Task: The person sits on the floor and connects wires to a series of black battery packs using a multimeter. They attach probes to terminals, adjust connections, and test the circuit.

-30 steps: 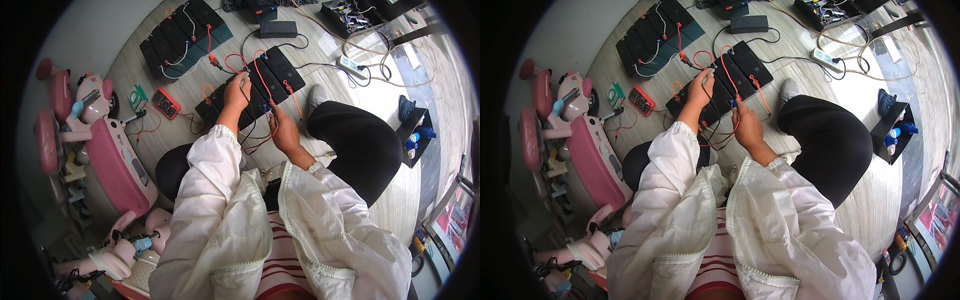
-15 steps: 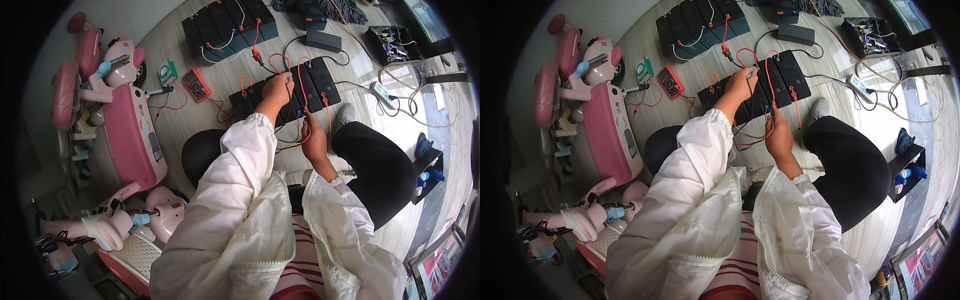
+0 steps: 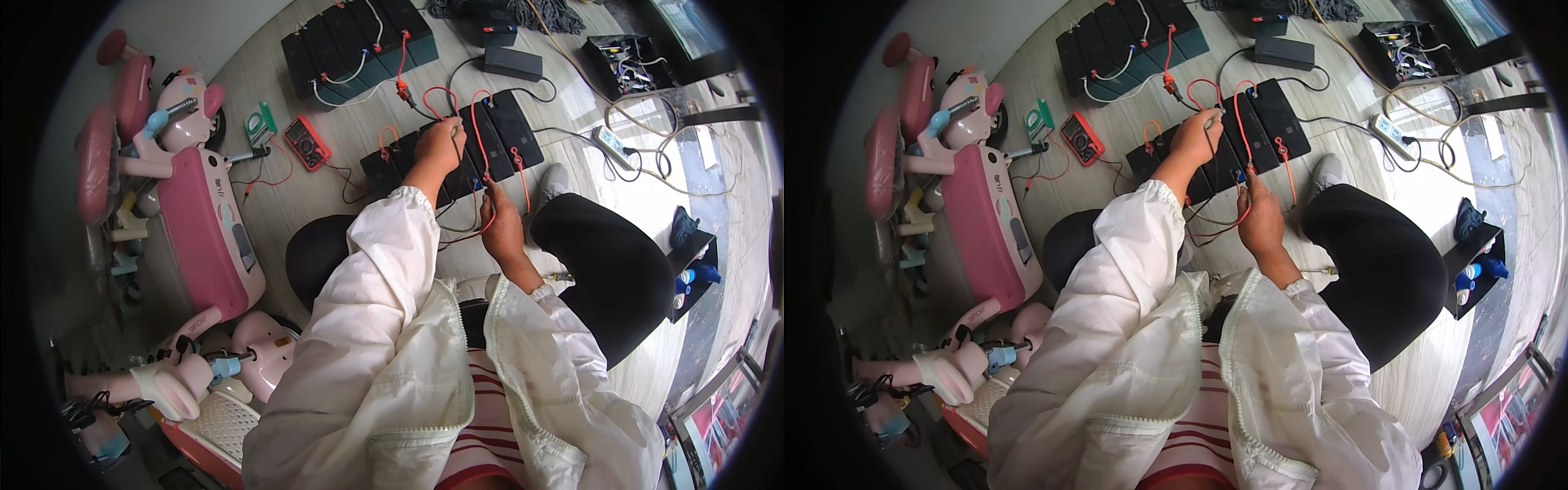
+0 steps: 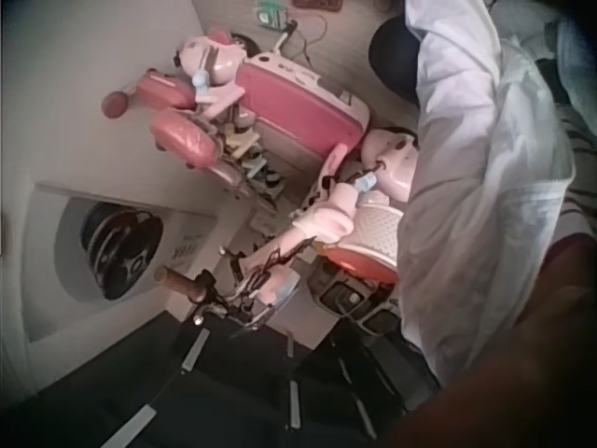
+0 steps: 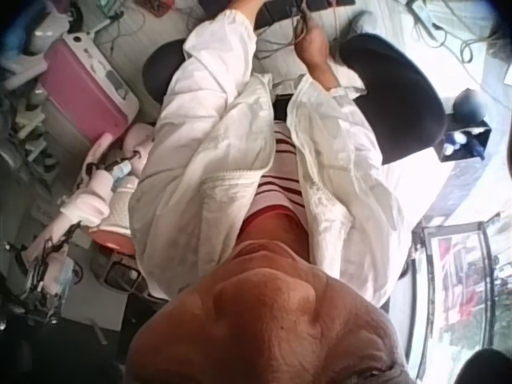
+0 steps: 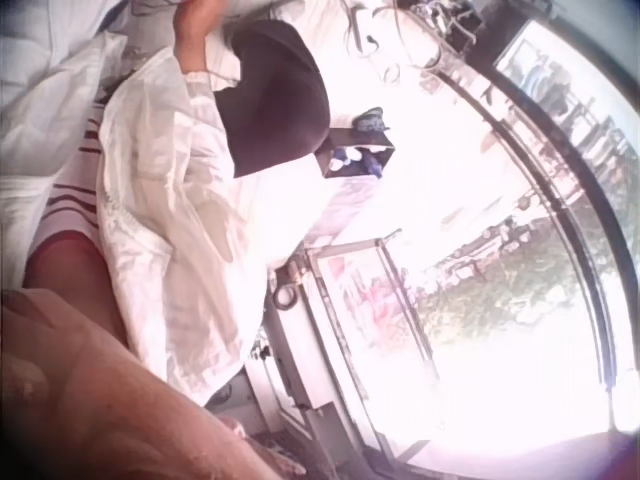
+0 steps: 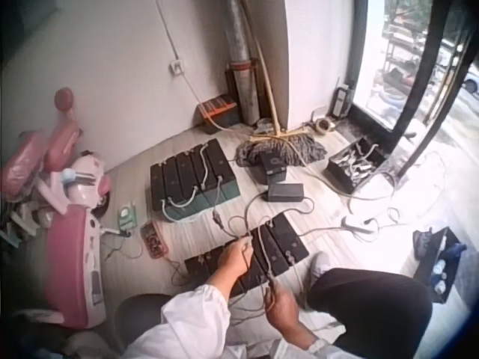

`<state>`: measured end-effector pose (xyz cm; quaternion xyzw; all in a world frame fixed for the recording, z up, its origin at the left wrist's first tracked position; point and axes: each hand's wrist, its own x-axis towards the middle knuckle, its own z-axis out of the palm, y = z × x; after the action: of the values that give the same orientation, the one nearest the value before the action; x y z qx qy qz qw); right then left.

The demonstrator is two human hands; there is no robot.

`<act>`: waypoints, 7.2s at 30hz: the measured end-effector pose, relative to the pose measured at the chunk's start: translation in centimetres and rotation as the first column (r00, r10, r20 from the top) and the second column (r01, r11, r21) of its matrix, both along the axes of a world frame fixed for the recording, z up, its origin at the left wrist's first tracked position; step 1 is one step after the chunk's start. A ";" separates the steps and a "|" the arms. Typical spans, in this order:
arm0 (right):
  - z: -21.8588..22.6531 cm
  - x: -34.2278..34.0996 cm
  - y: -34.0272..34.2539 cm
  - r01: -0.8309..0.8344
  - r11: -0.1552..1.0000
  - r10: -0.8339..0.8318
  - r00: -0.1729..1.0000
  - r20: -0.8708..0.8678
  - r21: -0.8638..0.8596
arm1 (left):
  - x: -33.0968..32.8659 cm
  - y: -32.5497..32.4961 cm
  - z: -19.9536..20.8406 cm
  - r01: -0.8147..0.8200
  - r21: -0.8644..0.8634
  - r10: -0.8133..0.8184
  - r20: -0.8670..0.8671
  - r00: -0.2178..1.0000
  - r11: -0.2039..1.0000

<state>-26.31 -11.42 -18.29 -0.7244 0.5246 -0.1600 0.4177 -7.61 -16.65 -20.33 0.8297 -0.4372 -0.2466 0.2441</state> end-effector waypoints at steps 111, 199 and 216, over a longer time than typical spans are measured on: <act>-0.9 -0.5 -2.4 0.247 0.960 -0.190 0.920 0.342 -0.131 | -5.0 2.1 5.2 0.221 -0.049 -0.226 -0.264 0.938 0.974; 22.4 -8.7 -10.2 -0.487 0.866 0.499 0.836 -0.228 0.109 | 16.0 16.0 18.1 -0.731 -0.223 0.295 -0.810 0.508 0.645; 21.2 -9.1 -10.2 -0.472 0.876 0.481 0.848 -0.223 0.095 | 15.9 16.5 18.6 -0.718 -0.241 0.287 -0.799 0.529 0.653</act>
<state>-35.42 -21.61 2.92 -0.8380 0.3777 0.0467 0.3911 8.25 -0.17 -1.75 0.6557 -0.0871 -0.3191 0.6787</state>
